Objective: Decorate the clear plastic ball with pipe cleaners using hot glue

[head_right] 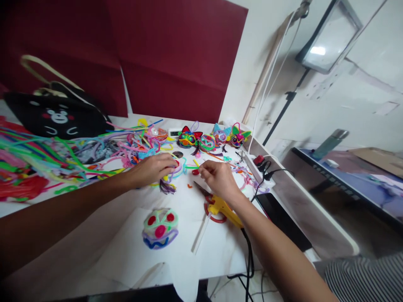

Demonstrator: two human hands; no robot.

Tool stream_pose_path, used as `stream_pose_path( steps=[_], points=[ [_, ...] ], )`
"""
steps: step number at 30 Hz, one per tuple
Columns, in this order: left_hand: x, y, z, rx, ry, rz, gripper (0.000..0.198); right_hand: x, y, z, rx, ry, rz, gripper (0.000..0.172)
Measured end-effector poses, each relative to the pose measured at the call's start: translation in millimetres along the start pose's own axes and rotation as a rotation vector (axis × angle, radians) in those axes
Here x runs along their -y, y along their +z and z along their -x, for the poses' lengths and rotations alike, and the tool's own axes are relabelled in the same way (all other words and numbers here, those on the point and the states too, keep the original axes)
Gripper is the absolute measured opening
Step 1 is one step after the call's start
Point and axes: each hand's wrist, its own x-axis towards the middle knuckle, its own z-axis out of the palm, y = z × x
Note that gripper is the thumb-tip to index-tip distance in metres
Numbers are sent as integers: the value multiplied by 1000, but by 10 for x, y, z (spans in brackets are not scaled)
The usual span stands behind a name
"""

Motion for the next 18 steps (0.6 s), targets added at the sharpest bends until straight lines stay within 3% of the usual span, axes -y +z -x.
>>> stream_pose_path(
  steps=[4,8,12,18],
  points=[
    [-197,-66,109,-137,11,64,29,21,124,29,77,-13,-149,20],
    [-390,-116,195,-117,79,15,25,127,252,73,121,-62,-175,20],
    [-445,-154,320,-57,30,-71,27,266,316,122,103,-160,-9,17],
    [-493,-185,457,-136,-74,26,24,399,400,207,82,-373,203,19]
  ],
)
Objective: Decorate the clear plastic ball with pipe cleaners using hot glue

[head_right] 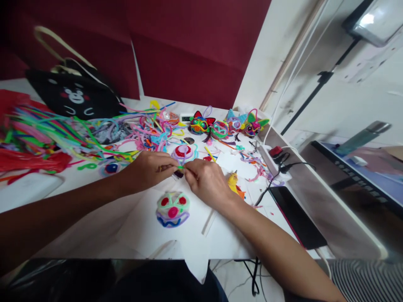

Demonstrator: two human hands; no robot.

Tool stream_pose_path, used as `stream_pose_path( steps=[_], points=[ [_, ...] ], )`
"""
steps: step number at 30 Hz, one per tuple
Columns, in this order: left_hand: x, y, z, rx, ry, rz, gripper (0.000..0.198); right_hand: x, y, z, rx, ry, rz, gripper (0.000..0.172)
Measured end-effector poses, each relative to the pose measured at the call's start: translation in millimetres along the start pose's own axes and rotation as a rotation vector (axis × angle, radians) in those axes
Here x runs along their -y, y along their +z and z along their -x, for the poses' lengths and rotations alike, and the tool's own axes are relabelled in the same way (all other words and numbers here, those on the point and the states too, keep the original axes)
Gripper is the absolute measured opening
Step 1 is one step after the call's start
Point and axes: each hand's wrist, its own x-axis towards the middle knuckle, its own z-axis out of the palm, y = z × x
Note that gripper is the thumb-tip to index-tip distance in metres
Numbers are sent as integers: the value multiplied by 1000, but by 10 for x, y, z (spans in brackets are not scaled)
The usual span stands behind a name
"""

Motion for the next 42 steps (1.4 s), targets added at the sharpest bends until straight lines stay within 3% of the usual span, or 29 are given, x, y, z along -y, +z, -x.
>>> stream_pose_path(
  steps=[3,6,8,12,15,20,32,42],
  points=[
    [-44,-24,34,-19,-193,139,17,68,59,39,3,-50,38,22],
    [-71,-35,75,50,-402,347,14,129,104,73,26,-41,15,23],
    [-71,-32,106,101,-507,492,12,145,109,74,66,34,-81,21],
    [-60,-28,151,156,-637,699,10,106,69,18,203,296,-506,30],
    [-74,-34,164,174,-662,776,10,63,41,-32,240,433,-736,33],
    [-101,-25,172,204,-753,861,9,32,49,-48,214,513,-898,18],
    [-99,3,150,230,-773,869,7,44,78,-22,225,584,-934,18],
    [-95,23,168,256,-663,741,8,57,62,-24,218,601,-947,21]
  ],
)
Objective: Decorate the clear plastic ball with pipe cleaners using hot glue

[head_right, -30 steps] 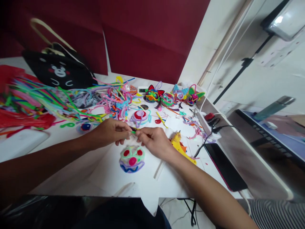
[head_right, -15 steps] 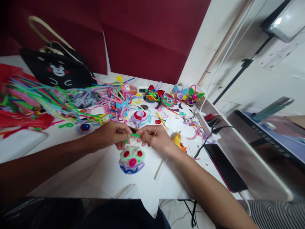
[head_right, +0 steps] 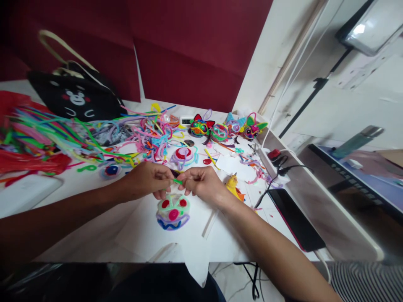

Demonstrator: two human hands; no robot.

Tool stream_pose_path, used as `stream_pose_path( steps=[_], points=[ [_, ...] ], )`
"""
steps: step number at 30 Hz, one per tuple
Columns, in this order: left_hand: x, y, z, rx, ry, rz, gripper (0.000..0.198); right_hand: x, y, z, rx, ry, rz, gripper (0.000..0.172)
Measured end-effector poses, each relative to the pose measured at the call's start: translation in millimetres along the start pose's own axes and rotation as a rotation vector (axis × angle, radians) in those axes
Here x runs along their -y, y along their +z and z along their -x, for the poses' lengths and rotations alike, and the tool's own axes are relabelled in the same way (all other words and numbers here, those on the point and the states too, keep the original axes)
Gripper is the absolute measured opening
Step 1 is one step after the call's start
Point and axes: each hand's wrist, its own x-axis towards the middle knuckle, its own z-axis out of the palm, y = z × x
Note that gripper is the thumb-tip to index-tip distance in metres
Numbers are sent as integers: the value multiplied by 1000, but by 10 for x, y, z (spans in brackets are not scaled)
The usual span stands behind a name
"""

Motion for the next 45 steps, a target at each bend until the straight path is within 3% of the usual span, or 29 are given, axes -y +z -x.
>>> stream_pose_path(
  steps=[13,21,30,33,39,45],
  points=[
    [-26,27,53,-68,147,-156,12,-20,0,-2,-9,-15,-18,22],
    [1,69,82,-202,282,-251,14,-12,64,22,-66,-15,-95,19],
    [-73,191,124,-371,311,-260,12,-26,180,104,-169,-82,-118,18],
    [-78,204,112,-346,226,-150,10,-61,187,109,-196,-104,-120,18],
    [-142,139,105,-166,19,265,11,-75,83,126,-167,-107,-133,15],
    [-88,108,99,-45,-24,511,21,-105,71,151,-154,-107,-161,15]
  ],
)
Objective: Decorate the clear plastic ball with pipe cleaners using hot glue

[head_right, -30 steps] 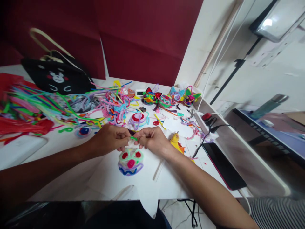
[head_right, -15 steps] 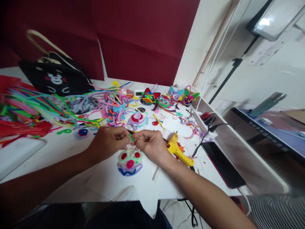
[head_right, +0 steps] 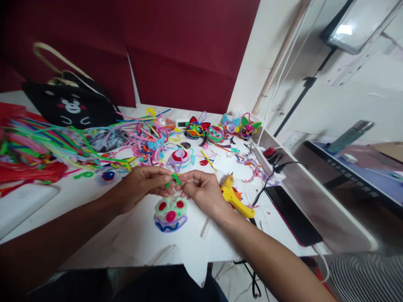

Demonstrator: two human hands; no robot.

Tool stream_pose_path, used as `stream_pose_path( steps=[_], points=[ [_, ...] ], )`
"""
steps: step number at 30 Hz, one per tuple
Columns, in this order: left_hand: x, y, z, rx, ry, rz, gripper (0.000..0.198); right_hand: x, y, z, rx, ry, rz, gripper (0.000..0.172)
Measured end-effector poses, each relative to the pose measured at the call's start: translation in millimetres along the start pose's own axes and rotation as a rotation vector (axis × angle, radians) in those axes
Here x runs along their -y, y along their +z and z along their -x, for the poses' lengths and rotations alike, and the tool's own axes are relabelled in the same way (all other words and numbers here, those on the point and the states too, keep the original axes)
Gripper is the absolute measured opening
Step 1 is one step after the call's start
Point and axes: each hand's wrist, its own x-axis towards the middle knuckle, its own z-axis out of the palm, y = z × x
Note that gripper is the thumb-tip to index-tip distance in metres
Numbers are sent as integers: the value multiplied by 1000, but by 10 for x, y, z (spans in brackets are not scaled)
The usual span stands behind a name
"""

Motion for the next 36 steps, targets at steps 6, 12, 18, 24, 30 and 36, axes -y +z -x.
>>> stream_pose_path(
  steps=[6,12,18,24,30,36],
  points=[
    [66,-12,-13,39,-40,101,20,-63,14,-6,21,2,-17,18],
    [62,-2,-28,81,-85,114,20,-126,11,29,28,-53,56,18],
    [-40,-11,-46,6,-87,173,18,-59,-418,251,-115,-204,536,16],
    [-40,-77,-88,27,-113,258,22,-194,-1276,606,-409,-133,1042,20],
    [61,-112,-152,41,-130,279,18,-317,-1634,999,-565,-44,1129,22],
    [103,-143,-164,44,-154,294,15,-327,-1396,1069,-405,-72,1147,22]
  ],
)
